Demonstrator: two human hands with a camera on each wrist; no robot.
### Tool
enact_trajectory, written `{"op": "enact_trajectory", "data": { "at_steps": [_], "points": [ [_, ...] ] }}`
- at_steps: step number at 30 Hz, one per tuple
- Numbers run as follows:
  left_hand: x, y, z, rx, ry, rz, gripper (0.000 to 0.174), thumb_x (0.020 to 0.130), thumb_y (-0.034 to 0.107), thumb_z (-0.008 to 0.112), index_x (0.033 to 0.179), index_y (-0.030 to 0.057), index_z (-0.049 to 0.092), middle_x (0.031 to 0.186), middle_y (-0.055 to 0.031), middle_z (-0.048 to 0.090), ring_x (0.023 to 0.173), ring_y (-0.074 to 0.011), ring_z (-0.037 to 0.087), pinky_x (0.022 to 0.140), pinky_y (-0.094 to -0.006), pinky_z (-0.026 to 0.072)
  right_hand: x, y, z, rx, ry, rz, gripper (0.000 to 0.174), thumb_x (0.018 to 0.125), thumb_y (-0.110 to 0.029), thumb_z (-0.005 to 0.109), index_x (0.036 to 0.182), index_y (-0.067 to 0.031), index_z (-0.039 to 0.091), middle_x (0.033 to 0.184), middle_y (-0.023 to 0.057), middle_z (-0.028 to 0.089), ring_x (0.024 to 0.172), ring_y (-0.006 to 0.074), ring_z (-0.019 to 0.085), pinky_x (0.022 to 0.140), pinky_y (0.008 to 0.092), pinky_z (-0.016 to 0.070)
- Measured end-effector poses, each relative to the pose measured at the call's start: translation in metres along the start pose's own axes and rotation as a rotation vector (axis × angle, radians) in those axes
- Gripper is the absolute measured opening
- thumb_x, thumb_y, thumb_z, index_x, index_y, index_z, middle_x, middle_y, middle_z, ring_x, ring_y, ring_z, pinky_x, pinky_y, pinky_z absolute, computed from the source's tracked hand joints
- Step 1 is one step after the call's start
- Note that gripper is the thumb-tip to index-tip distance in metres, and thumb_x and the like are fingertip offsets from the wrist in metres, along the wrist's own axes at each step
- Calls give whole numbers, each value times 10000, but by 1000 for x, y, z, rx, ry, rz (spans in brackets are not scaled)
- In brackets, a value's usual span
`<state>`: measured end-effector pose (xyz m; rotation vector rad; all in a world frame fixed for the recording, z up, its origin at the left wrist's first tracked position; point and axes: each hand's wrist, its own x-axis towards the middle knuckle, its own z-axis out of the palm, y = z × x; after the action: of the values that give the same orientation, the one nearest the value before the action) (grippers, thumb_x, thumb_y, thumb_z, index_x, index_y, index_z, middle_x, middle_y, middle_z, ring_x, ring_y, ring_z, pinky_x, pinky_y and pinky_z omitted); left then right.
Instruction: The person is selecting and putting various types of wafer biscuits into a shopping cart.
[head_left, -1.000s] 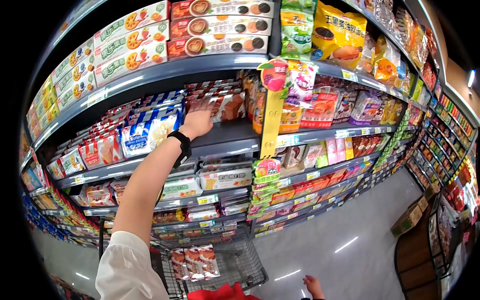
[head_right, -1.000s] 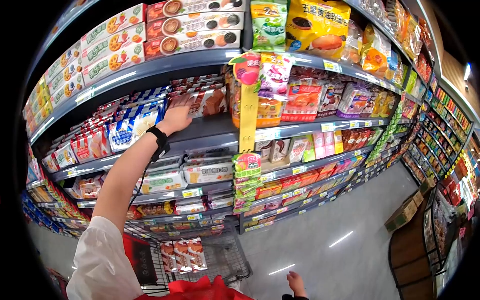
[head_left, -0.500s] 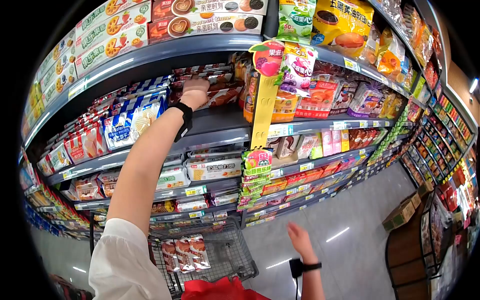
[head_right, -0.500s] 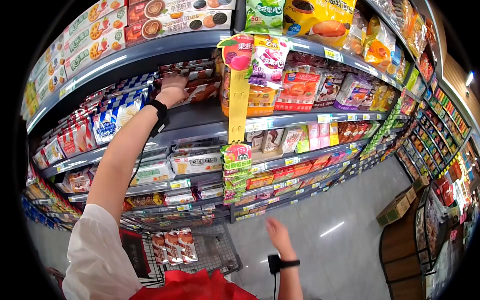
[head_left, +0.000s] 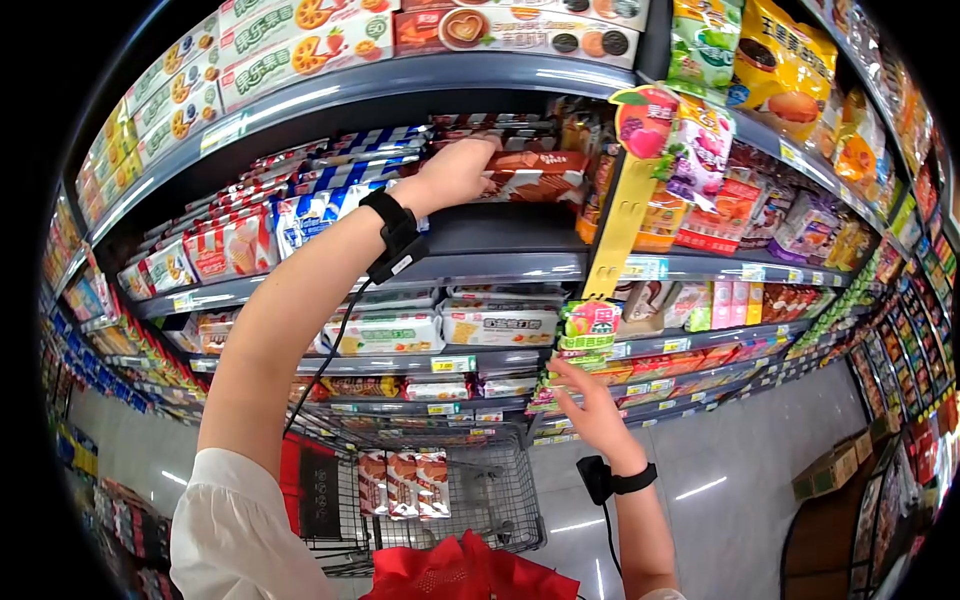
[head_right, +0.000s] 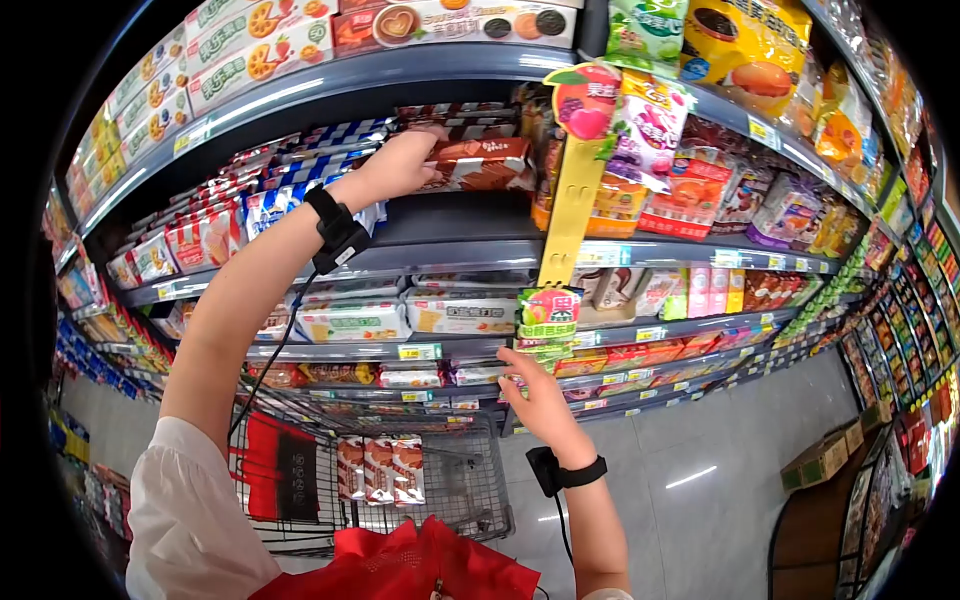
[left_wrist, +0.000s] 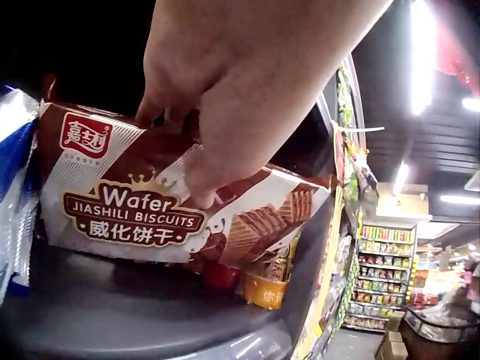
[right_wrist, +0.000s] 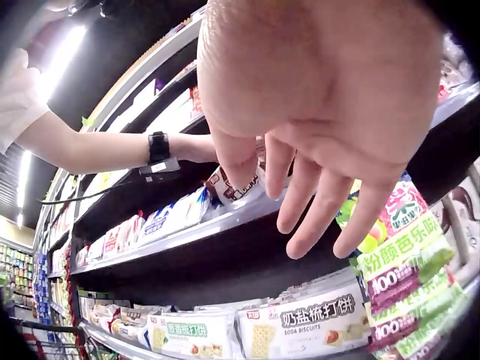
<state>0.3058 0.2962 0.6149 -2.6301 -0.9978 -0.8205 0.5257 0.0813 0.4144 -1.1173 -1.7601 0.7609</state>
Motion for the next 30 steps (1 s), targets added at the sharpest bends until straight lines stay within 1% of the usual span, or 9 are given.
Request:
{"op": "enact_trajectory", "data": {
  "at_steps": [8,14,16,18,20,22,24,27,30],
  "points": [
    [-49,34,-1,-187,165,239,426,620,-69,597,1005,21,439,1057,-140,466,1013,-315,468,852,-358,395,-5,-11,11,105,43,51,636,757,14,586,1307,-50,273,1276,108,389,1033,216,511,806,327,457],
    [-105,77,11,-235,357,389,576,555,-20,684,1068,81,440,1102,-98,527,1012,-286,515,859,-361,417,-10,-23,15,170,427,-93,750,673,-14,654,1296,10,239,1281,131,362,1092,198,430,915,320,358],
    [-136,113,11,-427,318,280,456,647,73,663,1056,53,461,1021,-114,547,949,-306,538,821,-367,434,-21,-37,15,420,394,52,614,653,-16,664,1193,68,385,1145,147,500,960,193,523,822,311,423],
    [-172,149,1,-743,-187,-145,514,706,197,658,1135,27,432,1013,-141,555,925,-326,542,811,-363,432,-29,-22,9,73,151,-178,552,671,-17,649,1168,59,423,1137,145,507,933,191,547,777,302,449],
    [-207,168,35,-901,55,-190,561,768,219,600,1219,-22,370,1061,-194,540,938,-313,555,833,-344,416,-37,-52,45,657,504,-60,455,726,-58,640,1134,16,450,1072,79,528,971,158,520,801,289,432],
    [-231,182,55,-1124,99,-567,498,807,170,547,1221,-38,365,1075,-199,527,986,-291,532,859,-334,395,-36,-54,57,533,475,24,390,751,-79,631,1094,7,464,1030,67,532,948,133,506,809,270,417],
    [-251,175,85,-1037,238,-505,436,825,130,521,1208,-30,385,1022,-179,538,943,-290,537,836,-332,403,-39,-37,78,521,509,126,361,773,-87,608,1092,3,464,1032,63,532,914,112,498,803,258,408],
    [-281,170,72,-838,12,-527,399,807,167,559,1149,-11,455,999,-175,550,927,-300,544,809,-324,415,-47,-23,108,932,631,274,301,854,-145,540,1107,-3,462,1046,50,530,910,105,510,804,256,413],
    [-326,158,72,-959,-195,-752,393,803,194,604,1117,-9,483,902,-107,605,758,-154,573,694,-256,451,-52,-9,129,1091,663,413,311,885,-214,505,1119,-17,450,1059,54,528,921,125,531,800,283,435]
  ]
}}
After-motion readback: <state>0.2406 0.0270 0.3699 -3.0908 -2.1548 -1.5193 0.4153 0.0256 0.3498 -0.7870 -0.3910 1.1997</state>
